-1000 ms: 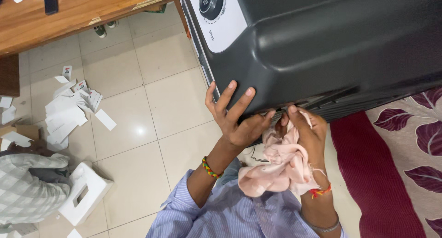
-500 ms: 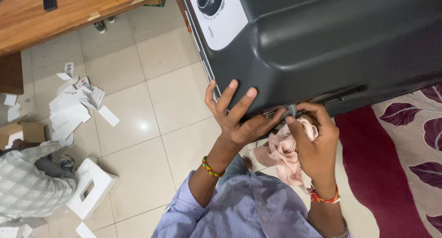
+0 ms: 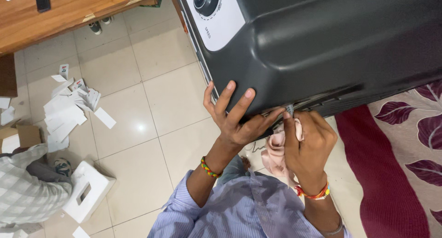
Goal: The person wipes the top, sides, and front of a Westel Thunder-24 commercial cooler using a pink cloth. They clean around the control knobs, the brand label, and the lower vents while sitting on the floor.
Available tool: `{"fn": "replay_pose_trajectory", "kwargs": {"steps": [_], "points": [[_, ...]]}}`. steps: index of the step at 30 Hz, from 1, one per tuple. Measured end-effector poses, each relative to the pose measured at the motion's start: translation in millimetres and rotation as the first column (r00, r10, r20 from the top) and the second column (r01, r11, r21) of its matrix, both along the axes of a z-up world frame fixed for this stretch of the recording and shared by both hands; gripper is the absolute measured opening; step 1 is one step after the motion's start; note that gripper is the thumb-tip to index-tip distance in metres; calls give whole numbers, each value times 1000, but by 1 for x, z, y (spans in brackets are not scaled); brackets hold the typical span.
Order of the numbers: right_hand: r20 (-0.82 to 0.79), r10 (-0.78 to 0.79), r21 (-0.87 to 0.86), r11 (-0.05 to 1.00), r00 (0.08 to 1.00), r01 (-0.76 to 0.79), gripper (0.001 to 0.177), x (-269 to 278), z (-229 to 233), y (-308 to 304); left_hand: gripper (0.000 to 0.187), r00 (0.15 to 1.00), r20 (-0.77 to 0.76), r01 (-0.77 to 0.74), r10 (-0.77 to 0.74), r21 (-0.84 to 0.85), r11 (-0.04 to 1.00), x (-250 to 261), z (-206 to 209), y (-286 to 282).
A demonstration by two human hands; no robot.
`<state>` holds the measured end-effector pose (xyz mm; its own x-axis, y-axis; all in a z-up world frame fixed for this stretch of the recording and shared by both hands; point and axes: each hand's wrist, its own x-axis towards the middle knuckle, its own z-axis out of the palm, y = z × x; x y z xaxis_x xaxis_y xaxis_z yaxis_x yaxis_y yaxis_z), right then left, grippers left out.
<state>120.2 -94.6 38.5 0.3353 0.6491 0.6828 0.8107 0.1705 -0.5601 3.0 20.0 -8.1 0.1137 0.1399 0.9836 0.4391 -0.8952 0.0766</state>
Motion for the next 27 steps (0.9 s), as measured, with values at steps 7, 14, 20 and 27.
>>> {"fn": "replay_pose_trajectory", "kwargs": {"steps": [7,14,20,27], "points": [[-226,56,-18,998,973,-62,12,-4,1,1,49,1000,-1,-1,1,5,1000,-1,-2,-1],[-482,55,-151,978,874,-145,17,6,-4,1,51,1000,8,16,-16,2,1000,0,2,-1],[-679,150,-103,950,719,-294,8,9,-34,-4,46,1000,-20,17,-16,10,1000,-3,5,-2],[-511,118,-252,926,851,-280,19,15,-98,-21,50,1000,-5,15,-15,-14,1000,0,2,-3]]}}
